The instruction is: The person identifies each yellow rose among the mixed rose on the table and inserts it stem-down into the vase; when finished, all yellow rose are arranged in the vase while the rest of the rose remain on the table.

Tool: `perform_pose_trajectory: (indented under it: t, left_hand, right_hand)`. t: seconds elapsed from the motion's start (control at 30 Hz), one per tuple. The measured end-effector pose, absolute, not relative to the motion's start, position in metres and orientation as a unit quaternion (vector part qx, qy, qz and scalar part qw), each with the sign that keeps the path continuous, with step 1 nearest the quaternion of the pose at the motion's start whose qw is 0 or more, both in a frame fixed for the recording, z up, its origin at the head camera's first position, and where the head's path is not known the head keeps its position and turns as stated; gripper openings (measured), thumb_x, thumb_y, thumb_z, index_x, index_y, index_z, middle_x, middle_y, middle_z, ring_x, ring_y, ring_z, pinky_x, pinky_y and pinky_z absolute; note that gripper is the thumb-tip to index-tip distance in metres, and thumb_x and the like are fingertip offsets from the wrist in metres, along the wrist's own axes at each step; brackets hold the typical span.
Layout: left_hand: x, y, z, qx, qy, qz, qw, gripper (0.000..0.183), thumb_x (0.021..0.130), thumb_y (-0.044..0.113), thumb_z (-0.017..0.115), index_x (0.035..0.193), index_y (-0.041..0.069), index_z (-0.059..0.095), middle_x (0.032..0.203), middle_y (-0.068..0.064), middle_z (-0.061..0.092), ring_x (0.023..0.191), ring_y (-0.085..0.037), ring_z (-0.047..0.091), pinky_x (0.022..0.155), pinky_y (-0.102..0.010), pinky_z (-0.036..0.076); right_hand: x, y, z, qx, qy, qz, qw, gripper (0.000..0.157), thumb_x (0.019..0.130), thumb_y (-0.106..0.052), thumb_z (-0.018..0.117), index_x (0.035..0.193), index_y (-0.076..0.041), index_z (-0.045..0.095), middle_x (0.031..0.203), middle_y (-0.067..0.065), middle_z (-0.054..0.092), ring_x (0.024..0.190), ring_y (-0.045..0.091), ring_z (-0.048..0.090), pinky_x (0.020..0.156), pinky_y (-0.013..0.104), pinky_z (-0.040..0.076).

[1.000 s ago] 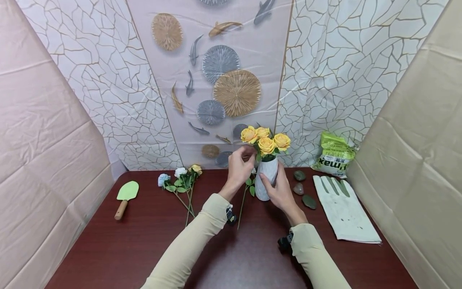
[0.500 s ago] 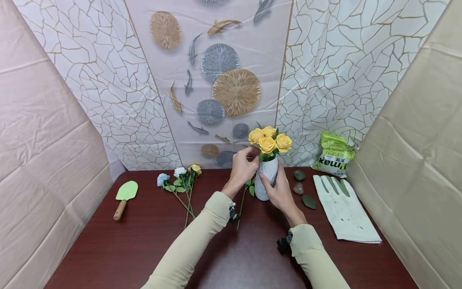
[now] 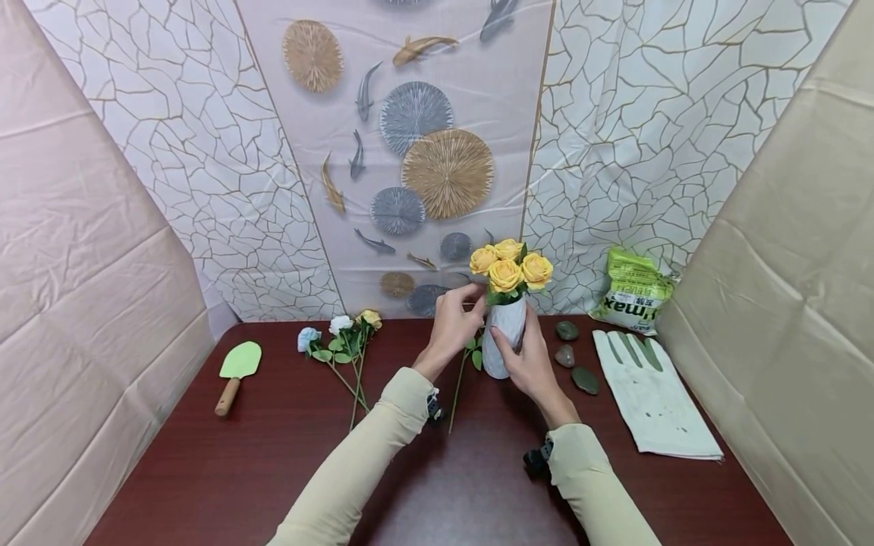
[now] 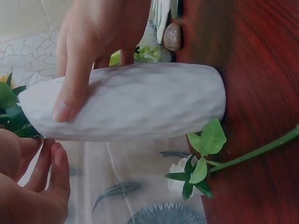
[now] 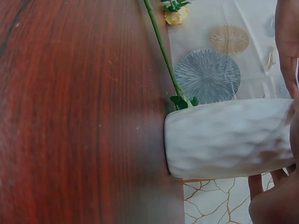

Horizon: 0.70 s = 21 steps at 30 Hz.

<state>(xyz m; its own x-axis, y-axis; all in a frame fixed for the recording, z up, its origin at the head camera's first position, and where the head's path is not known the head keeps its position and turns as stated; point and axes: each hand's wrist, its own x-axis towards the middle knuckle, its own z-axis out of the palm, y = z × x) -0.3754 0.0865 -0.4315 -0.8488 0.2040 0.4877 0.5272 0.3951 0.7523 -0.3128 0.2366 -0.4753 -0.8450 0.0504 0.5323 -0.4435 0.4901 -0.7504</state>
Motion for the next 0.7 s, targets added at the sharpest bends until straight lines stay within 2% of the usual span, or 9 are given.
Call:
perform_pose_trajectory:
  t: [0.13,0.37,0.53,0.7]
  left_hand:
    - [-0.375,0.077,-0.433,-0.239,-0.804,-0.520,0.162,0.020,0.102,0.028,0.061,0.116,0.026,0.075,0.105,0.008,0.076,0.095,-0.001,0.070,0.072,-0.013,0.057]
    - [-0.371,0.039,-0.435,-0.228,-0.804,-0.509,0.206,0.019,0.102,0.029,0.061,0.112,0.023,0.076,0.101,0.008,0.077,0.092,-0.001,0.071,0.078,-0.016,0.058]
    - [-0.372,-0.009,-0.445,-0.180,-0.810,-0.508,0.230,0.017,0.100,0.024,0.064,0.110,0.018,0.077,0.099,0.006,0.078,0.093,-0.006,0.073,0.081,-0.021,0.059]
    - [-0.373,-0.063,-0.463,-0.105,-0.839,-0.492,0.205,0.014,0.098,0.023,0.067,0.108,0.020,0.076,0.099,0.002,0.078,0.091,-0.012,0.073,0.083,-0.027,0.060]
  right_hand:
    - [-0.312,0.235,-0.473,0.114,-0.825,0.491,0.256,0.073,0.098,-0.019,0.066,0.156,-0.005,0.025,0.143,0.021,0.048,0.124,0.031,0.053,0.098,0.044,0.044]
    - [-0.313,0.236,-0.475,0.116,-0.820,0.500,0.254,0.074,0.098,-0.018,0.067,0.157,-0.007,0.024,0.143,0.021,0.048,0.126,0.033,0.053,0.100,0.050,0.043]
    - [-0.313,0.235,-0.476,0.115,-0.820,0.503,0.249,0.074,0.098,-0.020,0.066,0.157,-0.007,0.024,0.143,0.022,0.048,0.127,0.034,0.052,0.101,0.051,0.042]
    - [-0.312,0.236,-0.477,0.113,-0.821,0.505,0.242,0.075,0.098,-0.020,0.066,0.158,-0.008,0.022,0.143,0.021,0.048,0.125,0.033,0.052,0.099,0.049,0.044]
